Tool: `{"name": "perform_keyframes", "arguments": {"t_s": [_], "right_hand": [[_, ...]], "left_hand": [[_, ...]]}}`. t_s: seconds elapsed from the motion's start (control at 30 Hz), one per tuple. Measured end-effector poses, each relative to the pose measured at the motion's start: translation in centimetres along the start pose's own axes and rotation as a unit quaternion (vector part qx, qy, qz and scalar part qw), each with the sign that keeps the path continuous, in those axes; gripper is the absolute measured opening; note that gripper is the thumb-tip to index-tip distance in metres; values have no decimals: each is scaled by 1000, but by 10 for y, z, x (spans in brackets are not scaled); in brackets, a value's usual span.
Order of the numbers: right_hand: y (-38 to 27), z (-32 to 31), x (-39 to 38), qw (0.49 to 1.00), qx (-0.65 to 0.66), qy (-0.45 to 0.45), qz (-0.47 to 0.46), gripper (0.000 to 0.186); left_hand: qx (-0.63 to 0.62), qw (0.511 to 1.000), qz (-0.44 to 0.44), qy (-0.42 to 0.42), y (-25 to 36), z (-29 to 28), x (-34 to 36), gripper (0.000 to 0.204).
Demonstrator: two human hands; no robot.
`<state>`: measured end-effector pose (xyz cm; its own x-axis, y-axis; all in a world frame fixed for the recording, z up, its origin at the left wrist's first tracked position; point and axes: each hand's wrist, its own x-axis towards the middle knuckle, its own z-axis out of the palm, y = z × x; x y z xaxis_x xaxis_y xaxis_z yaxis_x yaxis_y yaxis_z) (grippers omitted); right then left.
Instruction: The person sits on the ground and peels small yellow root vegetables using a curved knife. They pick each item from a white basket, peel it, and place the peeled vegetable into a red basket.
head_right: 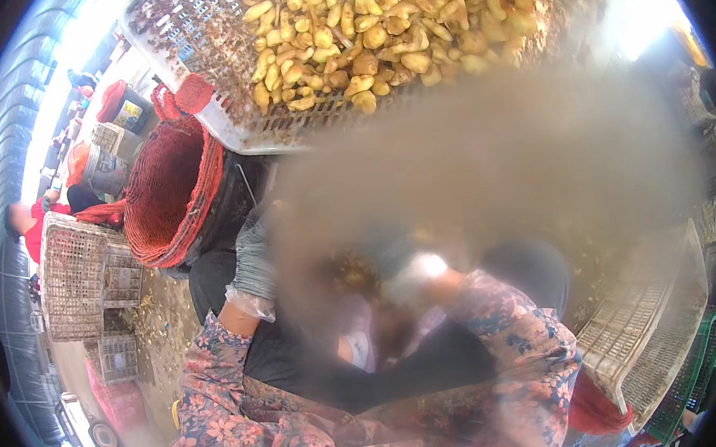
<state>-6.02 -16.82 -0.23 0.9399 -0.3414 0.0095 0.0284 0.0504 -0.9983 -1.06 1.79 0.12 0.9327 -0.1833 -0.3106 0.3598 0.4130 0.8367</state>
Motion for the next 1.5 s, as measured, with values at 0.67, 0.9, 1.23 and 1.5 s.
{"name": "perform_keyframes", "arguments": {"t_s": [0.67,0.9,1.23,1.5], "right_hand": [[-18,-12,13,981,4,-46,186,28],[-34,-7,4,976,131,-64,161,28],[32,-43,19,999,45,-17,-12,18],[17,-38,8,985,115,-6,131,17]], "left_hand": [[238,954,166,-79,8,16,-22,32],[343,920,179,-62,19,18,-29,31],[257,818,487,165,105,-31,6,35],[501,684,521,99,87,-16,29,38]]}}
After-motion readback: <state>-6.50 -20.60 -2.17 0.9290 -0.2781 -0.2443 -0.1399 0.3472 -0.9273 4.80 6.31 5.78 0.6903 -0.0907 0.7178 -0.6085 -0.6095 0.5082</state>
